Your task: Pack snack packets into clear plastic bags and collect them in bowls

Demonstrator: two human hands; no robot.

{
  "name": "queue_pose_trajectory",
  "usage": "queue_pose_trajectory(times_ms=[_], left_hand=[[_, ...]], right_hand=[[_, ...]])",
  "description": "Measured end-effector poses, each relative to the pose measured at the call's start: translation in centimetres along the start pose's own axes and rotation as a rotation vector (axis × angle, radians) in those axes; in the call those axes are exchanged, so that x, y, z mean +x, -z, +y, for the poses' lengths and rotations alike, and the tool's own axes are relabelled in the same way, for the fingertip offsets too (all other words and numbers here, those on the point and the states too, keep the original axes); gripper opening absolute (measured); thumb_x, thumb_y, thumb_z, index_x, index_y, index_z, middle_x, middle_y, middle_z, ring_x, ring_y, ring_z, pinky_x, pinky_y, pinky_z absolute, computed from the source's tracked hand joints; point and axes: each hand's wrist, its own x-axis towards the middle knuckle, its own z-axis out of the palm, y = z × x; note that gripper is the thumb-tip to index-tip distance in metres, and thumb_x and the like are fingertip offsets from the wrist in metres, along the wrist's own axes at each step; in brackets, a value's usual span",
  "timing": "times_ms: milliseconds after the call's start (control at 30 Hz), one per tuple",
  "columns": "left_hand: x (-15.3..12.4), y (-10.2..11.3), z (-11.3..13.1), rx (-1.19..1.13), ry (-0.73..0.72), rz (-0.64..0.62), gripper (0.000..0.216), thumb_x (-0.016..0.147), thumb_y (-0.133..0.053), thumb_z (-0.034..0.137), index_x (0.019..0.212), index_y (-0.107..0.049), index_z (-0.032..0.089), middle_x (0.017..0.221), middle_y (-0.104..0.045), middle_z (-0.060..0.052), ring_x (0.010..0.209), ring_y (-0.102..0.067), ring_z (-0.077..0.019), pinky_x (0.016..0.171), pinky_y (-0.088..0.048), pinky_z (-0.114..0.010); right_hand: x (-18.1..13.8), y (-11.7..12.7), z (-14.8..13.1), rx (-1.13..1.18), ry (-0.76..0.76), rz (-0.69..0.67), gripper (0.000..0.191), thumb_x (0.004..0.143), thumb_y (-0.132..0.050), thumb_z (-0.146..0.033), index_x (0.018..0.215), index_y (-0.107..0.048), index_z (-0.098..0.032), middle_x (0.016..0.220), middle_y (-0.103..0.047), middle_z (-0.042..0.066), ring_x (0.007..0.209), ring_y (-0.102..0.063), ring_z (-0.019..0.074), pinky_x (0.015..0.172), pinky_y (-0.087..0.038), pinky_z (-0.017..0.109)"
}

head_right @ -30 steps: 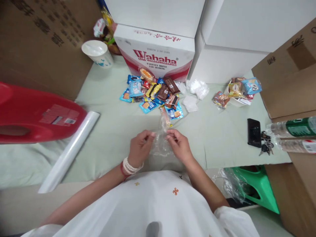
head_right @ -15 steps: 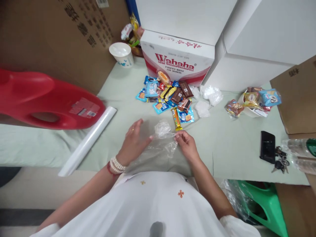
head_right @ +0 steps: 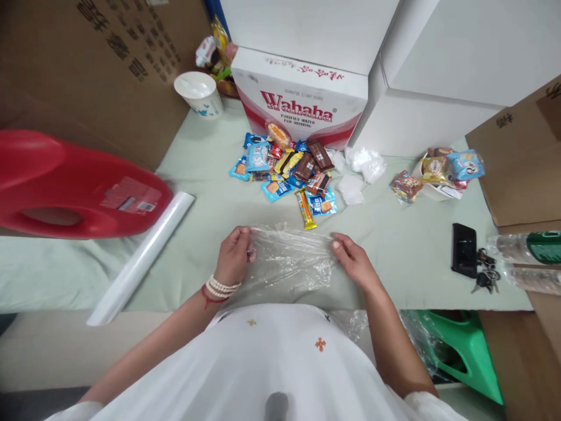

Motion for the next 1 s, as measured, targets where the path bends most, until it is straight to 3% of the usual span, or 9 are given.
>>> queue_pose_trajectory(times_ms=[133, 267, 400, 567, 633, 733, 833, 933, 1000], left_hand=[[-1.7, -1.1, 1.2, 0.041, -0.083, -0.177, 0.052, 0.093, -0.053, 0.070, 0.106, -0.068, 0.022, 0.062, -0.053, 0.005, 0.043, -0.043, -0.0093, 0.044, -0.035, -0.025], [-2.2, -0.9, 2.2, 0.004, -0.102, -0.290, 0.059, 0.093, -0.053, 0.071, 0.120, -0.068, 0.022, 0.092, -0.074, -0.004, 0.040, -0.042, -0.0066, 0.041, -0.031, -0.027], [-0.9, 0.6, 2.0, -0.066, -0.040, -0.128, 0.060, 0.090, -0.055, 0.072, 0.123, -0.067, 0.023, 0.103, -0.075, -0.005, 0.041, -0.041, -0.0057, 0.039, -0.028, -0.027], [1.1, 2.0, 0.3, 0.031, 0.032, 0.064, 0.057, 0.091, -0.052, 0.069, 0.120, -0.061, 0.021, 0.100, -0.072, -0.005, 0.046, -0.042, -0.0074, 0.044, -0.033, -0.025], [1.2, 2.1, -0.1, 0.193, -0.060, 0.205, 0.050, 0.091, -0.056, 0.061, 0.119, -0.059, 0.020, 0.106, -0.069, -0.007, 0.058, -0.051, -0.0108, 0.056, -0.044, -0.027], [0.8, 1.9, 0.1, 0.551, -0.385, 0.388, 0.051, 0.085, -0.066, 0.048, 0.126, -0.056, 0.018, 0.125, -0.061, -0.015, 0.103, -0.061, -0.0247, 0.092, -0.050, -0.041], [1.1, 1.6, 1.0, 0.761, -0.575, 0.294, 0.061, 0.090, -0.062, 0.046, 0.141, -0.049, 0.017, 0.140, -0.054, -0.019, 0.133, -0.046, -0.0335, 0.114, -0.034, -0.052], [2.9, 1.2, 1.6, 0.858, -0.482, 0.142, 0.061, 0.090, -0.060, 0.050, 0.143, -0.053, 0.019, 0.145, -0.054, -0.020, 0.135, -0.041, -0.0390, 0.111, -0.032, -0.059], [4.3, 0.9, 1.7, 0.921, -0.404, 0.040, 0.044, 0.087, -0.065, 0.047, 0.122, -0.068, 0.021, 0.142, -0.057, -0.019, 0.132, -0.040, -0.0421, 0.105, -0.034, -0.060]], right_hand=[[2.2, -1.9, -2.4, -0.258, 0.296, 0.076, 0.053, 0.085, -0.072, -0.062, 0.125, -0.072, -0.027, 0.121, -0.072, 0.012, 0.116, -0.061, 0.0320, 0.101, -0.048, 0.048], [3.8, -4.3, -3.5, -0.145, 0.225, -0.226, 0.047, 0.077, -0.080, -0.059, 0.107, -0.076, -0.023, 0.080, -0.069, 0.002, 0.076, -0.062, 0.0210, 0.072, -0.048, 0.033], [4.3, -4.6, -2.9, 0.196, 0.042, -0.202, 0.042, 0.073, -0.081, -0.060, 0.079, -0.068, -0.021, 0.062, -0.057, -0.004, 0.056, -0.047, 0.0112, 0.055, -0.036, 0.025], [4.7, -4.2, -2.2, 0.392, -0.062, -0.009, 0.044, 0.063, -0.087, -0.056, 0.077, -0.064, -0.022, 0.065, -0.057, -0.004, 0.058, -0.049, 0.0120, 0.053, -0.044, 0.025], [4.8, -4.4, -2.0, 0.380, -0.101, 0.023, 0.045, 0.062, -0.087, -0.057, 0.077, -0.064, -0.022, 0.065, -0.058, -0.003, 0.059, -0.051, 0.0136, 0.051, -0.044, 0.025], [4.9, -4.9, -1.7, 0.352, -0.090, 0.057, 0.043, 0.064, -0.085, -0.057, 0.078, -0.062, -0.023, 0.064, -0.058, -0.002, 0.059, -0.054, 0.0150, 0.050, -0.044, 0.027], [5.0, -5.1, -1.6, 0.300, -0.023, 0.023, 0.040, 0.070, -0.081, -0.057, 0.079, -0.061, -0.023, 0.064, -0.059, -0.002, 0.058, -0.054, 0.0151, 0.055, -0.044, 0.028], [4.9, -4.7, -1.5, 0.189, 0.089, -0.022, 0.037, 0.076, -0.078, -0.056, 0.081, -0.062, -0.023, 0.068, -0.061, -0.002, 0.062, -0.052, 0.0143, 0.059, -0.043, 0.028], [4.9, -4.4, -1.6, 0.120, 0.160, -0.050, 0.035, 0.079, -0.076, -0.055, 0.082, -0.063, -0.023, 0.077, -0.064, 0.000, 0.068, -0.054, 0.0146, 0.063, -0.044, 0.027]])
